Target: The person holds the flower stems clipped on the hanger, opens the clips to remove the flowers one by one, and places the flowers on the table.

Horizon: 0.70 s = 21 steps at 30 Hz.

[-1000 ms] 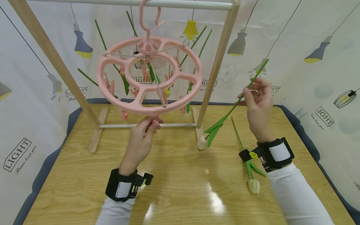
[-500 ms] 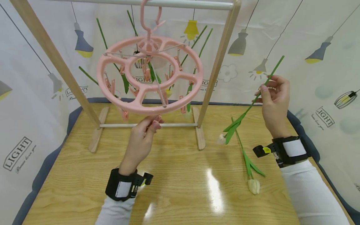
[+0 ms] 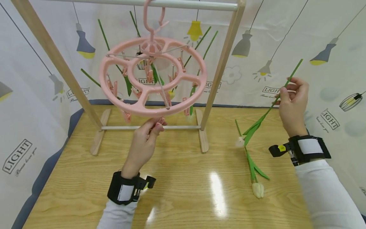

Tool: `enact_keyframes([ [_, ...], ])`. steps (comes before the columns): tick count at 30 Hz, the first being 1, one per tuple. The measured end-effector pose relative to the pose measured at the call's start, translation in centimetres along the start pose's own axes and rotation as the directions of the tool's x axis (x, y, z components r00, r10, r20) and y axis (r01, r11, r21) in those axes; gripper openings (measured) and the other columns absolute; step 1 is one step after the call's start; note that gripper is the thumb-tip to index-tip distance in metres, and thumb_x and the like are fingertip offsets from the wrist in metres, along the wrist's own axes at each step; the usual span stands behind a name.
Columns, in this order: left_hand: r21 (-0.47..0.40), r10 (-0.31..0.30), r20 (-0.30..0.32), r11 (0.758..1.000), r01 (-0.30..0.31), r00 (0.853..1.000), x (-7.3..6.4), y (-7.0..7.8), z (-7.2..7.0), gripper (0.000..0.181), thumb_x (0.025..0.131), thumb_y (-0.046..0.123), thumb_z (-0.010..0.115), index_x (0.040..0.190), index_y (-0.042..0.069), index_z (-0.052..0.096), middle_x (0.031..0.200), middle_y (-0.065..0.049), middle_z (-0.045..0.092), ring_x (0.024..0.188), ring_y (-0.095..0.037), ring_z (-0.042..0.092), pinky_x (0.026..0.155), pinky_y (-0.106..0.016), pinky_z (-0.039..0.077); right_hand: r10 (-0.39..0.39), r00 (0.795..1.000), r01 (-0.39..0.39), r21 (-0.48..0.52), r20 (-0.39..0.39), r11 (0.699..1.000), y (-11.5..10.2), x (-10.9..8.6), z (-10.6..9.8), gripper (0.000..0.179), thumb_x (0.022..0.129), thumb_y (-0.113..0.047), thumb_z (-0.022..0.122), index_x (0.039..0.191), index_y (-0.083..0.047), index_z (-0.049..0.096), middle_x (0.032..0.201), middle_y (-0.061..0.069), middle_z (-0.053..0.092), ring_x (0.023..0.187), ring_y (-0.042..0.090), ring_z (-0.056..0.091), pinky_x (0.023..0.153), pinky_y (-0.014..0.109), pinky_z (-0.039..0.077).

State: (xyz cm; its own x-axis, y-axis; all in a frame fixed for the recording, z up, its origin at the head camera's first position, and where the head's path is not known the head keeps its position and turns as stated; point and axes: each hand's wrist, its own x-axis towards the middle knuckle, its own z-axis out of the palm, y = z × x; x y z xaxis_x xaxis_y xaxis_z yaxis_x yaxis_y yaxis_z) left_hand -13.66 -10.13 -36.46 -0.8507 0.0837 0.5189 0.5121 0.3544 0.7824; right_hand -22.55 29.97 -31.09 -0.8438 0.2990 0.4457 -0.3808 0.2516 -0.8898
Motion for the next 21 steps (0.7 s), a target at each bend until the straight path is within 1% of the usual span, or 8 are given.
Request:
enact_keyframes([
  [3,0.002,0.002,-0.002,1.0,-0.002,1.0,0.0,-0.1,0.0,0.019,0.098,0.005,0.051,0.107,-0.007,0.063,0.097,-0.021,0.071,0.085,-0.023,0.064,0.069,-0.042,0.053,0.022,1.0,-0.024,-0.156,-0.013,0.987,0.2,0.6,-0.6,0.032,0.1,-0.006,0.045,0.132,-0.011,0.04,0.101,-0.005,0.04,0.074,0.007,0.051,0.056,0.008,0.048],
  [7,0.005,0.007,0.001,1.0,-0.007,1.0,0.0,-0.2,0.0,0.02,0.098,0.005,0.051,0.108,-0.007,0.063,0.098,-0.021,0.071,0.085,-0.023,0.063,0.069,-0.042,0.053,0.042,0.999,-0.045,-0.311,-0.016,0.949,0.5,1.0,-1.4,0.035,0.102,-0.01,0.043,0.136,-0.012,0.038,0.099,-0.011,0.039,0.074,0.003,0.05,0.058,0.006,0.047],
  [10,0.002,0.011,0.0,1.0,-0.011,1.0,-0.1,-0.3,0.0,0.021,0.098,0.004,0.051,0.111,-0.006,0.063,0.099,-0.022,0.071,0.085,-0.024,0.063,0.07,-0.043,0.054,0.066,0.998,-0.062,-0.374,-0.002,0.925,0.8,1.1,-1.9,0.036,0.102,-0.013,0.04,0.138,-0.011,0.036,0.098,-0.013,0.038,0.074,0.002,0.05,0.059,0.007,0.045],
  [15,-0.009,0.02,-0.006,1.0,-0.02,1.0,-0.2,-0.3,0.1,0.022,0.097,0.001,0.051,0.115,-0.006,0.063,0.1,-0.024,0.07,0.087,-0.027,0.065,0.073,-0.047,0.055,0.084,0.996,-0.058,-0.492,0.031,0.869,1.7,1.4,-2.2,0.039,0.103,-0.016,0.038,0.141,-0.007,0.035,0.096,-0.015,0.038,0.073,0.0,0.049,0.059,0.008,0.041],
  [18,-0.004,0.025,-0.009,1.0,-0.026,1.0,-0.3,-0.3,0.1,0.02,0.097,0.001,0.051,0.112,-0.006,0.063,0.099,-0.024,0.07,0.086,-0.025,0.065,0.072,-0.045,0.055,0.093,0.994,-0.048,-0.562,0.051,0.826,2.2,1.7,-2.5,0.041,0.103,-0.015,0.038,0.142,-0.004,0.037,0.095,-0.012,0.04,0.07,-0.001,0.049,0.056,0.009,0.04],
  [21,0.0,0.03,-0.012,1.0,-0.03,0.999,-0.2,-0.3,0.2,0.018,0.097,0.001,0.052,0.109,-0.005,0.064,0.098,-0.023,0.07,0.084,-0.022,0.063,0.07,-0.042,0.054,0.11,0.99,-0.03,-0.625,0.09,0.78,2.9,1.9,-2.8,0.042,0.102,-0.013,0.038,0.142,0.0,0.038,0.099,0.0,0.045,0.072,0.006,0.047,0.055,0.014,0.038],
])
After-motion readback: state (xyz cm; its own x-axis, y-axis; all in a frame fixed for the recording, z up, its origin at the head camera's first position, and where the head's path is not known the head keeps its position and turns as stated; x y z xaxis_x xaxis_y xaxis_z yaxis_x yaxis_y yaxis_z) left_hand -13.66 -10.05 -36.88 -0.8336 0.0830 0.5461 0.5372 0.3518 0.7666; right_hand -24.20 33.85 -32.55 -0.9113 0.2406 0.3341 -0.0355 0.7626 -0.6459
